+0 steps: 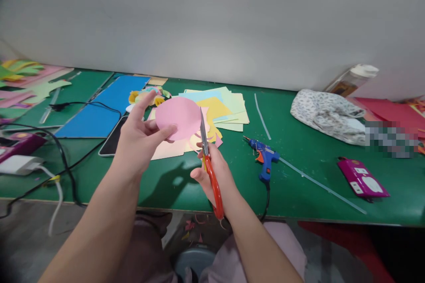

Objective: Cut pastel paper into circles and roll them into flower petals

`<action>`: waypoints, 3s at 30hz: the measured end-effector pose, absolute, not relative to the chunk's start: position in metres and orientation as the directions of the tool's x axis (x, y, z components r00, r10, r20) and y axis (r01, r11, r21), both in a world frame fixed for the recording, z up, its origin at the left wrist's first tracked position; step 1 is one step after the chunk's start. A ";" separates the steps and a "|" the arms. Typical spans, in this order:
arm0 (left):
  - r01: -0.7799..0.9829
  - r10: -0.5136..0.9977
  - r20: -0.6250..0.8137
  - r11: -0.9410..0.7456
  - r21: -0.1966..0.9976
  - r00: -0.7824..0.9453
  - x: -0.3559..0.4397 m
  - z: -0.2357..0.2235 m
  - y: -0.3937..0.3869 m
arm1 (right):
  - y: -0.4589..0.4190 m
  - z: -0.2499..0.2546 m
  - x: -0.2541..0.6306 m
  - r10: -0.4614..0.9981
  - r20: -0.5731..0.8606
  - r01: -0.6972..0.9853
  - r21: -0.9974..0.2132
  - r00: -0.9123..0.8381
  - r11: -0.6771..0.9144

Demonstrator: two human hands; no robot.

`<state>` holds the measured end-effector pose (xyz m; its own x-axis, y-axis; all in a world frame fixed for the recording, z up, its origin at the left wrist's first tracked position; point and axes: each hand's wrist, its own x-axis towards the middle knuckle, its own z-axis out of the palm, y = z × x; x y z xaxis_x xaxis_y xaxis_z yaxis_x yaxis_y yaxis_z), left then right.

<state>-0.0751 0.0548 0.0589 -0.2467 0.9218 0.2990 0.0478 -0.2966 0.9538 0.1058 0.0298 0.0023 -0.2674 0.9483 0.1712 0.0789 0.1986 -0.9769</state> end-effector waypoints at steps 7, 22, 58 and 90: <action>0.065 0.910 0.302 -0.296 0.953 -0.286 -0.078 0.057 0.056 | 0.029 0.001 0.107 0.956 0.135 0.099 -0.981 -0.261 0.166; -0.019 0.926 0.227 -0.244 0.970 -0.302 -0.072 0.055 0.057 | 0.026 0.009 0.105 0.963 0.123 0.074 -0.987 -0.239 0.144; 0.165 0.954 0.226 -0.196 0.967 -0.195 -0.074 0.059 0.052 | 0.028 0.009 0.110 0.947 0.141 0.057 -0.985 -0.290 0.164; 0.237 0.952 0.250 -0.205 0.950 -0.176 -0.087 0.067 0.047 | 0.029 0.007 0.114 0.932 0.108 0.028 -0.992 -0.346 0.125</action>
<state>-0.0867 0.0469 0.0671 -0.1757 0.9523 0.2496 0.2374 -0.2051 0.9495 0.1138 0.0285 0.0066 -0.3461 0.9320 0.1081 0.0276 0.1253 -0.9917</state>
